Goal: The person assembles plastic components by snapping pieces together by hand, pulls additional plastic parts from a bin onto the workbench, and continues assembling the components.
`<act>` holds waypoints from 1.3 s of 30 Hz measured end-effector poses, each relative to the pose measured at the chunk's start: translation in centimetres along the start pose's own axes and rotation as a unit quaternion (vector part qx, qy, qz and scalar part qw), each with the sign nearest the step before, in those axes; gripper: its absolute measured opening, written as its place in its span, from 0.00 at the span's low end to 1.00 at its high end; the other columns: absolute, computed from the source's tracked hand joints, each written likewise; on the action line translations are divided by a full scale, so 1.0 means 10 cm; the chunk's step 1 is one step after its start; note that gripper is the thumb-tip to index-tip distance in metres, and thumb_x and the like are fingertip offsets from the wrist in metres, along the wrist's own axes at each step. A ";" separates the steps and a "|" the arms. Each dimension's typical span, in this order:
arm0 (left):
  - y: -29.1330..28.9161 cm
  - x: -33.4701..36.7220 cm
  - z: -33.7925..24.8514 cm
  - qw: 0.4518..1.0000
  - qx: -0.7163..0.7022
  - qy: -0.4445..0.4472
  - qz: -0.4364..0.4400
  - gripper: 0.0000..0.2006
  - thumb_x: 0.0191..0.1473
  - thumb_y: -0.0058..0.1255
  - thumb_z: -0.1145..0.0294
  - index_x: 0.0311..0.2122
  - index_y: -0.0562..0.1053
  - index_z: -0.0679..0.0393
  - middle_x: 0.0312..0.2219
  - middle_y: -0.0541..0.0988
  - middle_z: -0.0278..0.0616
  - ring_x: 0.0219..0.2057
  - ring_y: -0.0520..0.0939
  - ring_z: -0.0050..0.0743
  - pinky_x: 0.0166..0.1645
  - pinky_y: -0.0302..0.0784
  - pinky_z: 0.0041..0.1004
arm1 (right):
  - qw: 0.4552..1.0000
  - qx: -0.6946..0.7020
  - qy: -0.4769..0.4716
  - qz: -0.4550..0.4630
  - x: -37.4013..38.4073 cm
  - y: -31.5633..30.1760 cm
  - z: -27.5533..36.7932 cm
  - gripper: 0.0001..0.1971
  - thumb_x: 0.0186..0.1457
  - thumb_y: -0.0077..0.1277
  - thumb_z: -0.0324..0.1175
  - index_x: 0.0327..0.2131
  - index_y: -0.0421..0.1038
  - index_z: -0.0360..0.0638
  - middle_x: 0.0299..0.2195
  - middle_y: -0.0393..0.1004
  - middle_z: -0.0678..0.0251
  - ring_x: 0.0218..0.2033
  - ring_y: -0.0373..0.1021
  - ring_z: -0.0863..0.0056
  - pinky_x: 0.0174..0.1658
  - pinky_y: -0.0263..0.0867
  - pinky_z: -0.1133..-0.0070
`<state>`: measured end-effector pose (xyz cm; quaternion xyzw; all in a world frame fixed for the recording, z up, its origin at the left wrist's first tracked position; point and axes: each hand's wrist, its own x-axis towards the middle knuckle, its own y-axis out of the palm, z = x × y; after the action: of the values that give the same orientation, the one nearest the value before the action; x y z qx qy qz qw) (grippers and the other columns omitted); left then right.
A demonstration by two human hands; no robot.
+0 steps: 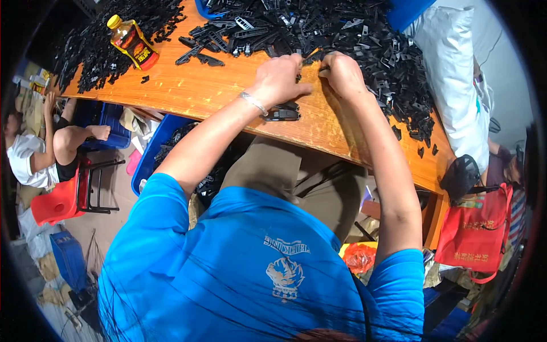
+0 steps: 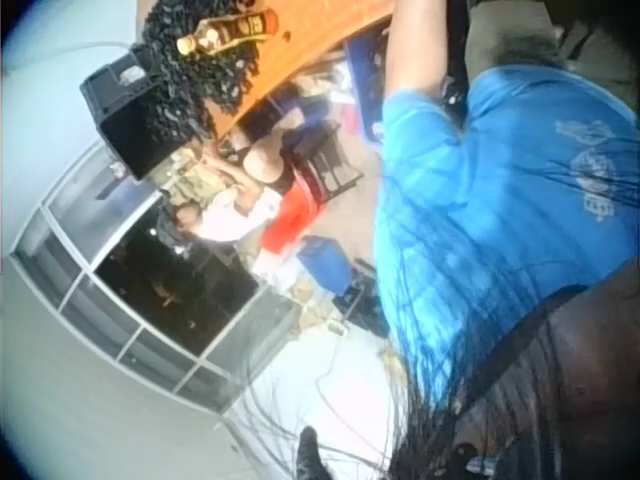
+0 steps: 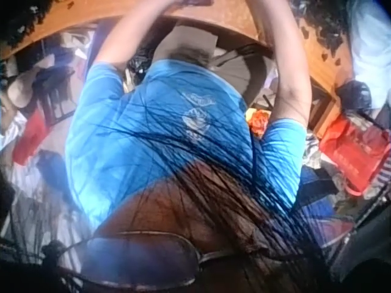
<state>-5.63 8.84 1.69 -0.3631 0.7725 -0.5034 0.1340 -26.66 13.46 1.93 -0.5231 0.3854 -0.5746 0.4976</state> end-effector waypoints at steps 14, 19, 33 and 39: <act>0.06 -0.16 0.44 0.988 -0.076 0.115 -0.075 0.13 0.56 0.65 0.67 0.44 0.82 0.62 0.35 0.81 0.46 0.42 0.82 0.47 0.50 0.77 0.38 | 0.918 0.303 0.239 -0.095 -0.60 0.30 0.20 0.11 0.57 0.67 0.35 0.34 0.81 0.36 0.22 0.81 0.58 0.22 0.78 0.65 0.31 0.74 0.71; 0.01 -0.30 0.54 0.985 -0.092 0.105 -0.100 0.13 0.55 0.66 0.67 0.44 0.82 0.61 0.36 0.82 0.46 0.44 0.81 0.47 0.51 0.76 0.40 | 0.972 0.122 0.114 -0.163 -0.70 0.07 0.28 0.07 0.58 0.61 0.31 0.39 0.82 0.40 0.38 0.82 0.55 0.40 0.79 0.50 0.44 0.76 0.65; 0.09 -0.36 0.56 0.987 -0.067 0.091 -0.115 0.09 0.53 0.66 0.65 0.38 0.84 0.54 0.37 0.81 0.41 0.45 0.80 0.46 0.51 0.77 0.41 | 0.993 0.109 0.009 -0.054 -0.62 0.00 0.51 0.11 0.54 0.65 0.29 0.41 0.82 0.42 0.38 0.78 0.55 0.38 0.78 0.49 0.42 0.75 0.60; 0.10 -0.36 0.55 0.981 -0.080 0.113 -0.133 0.10 0.51 0.68 0.70 0.38 0.82 0.60 0.34 0.80 0.45 0.42 0.80 0.48 0.48 0.77 0.40 | 0.987 0.125 -0.024 -0.102 -0.46 0.17 0.48 0.09 0.53 0.66 0.30 0.38 0.83 0.42 0.35 0.77 0.58 0.35 0.78 0.52 0.39 0.75 0.62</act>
<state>-0.36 7.86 -2.32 -0.4129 0.7654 -0.4910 -0.0515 -21.87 17.95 0.01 -0.5071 0.2434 -0.6531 0.5069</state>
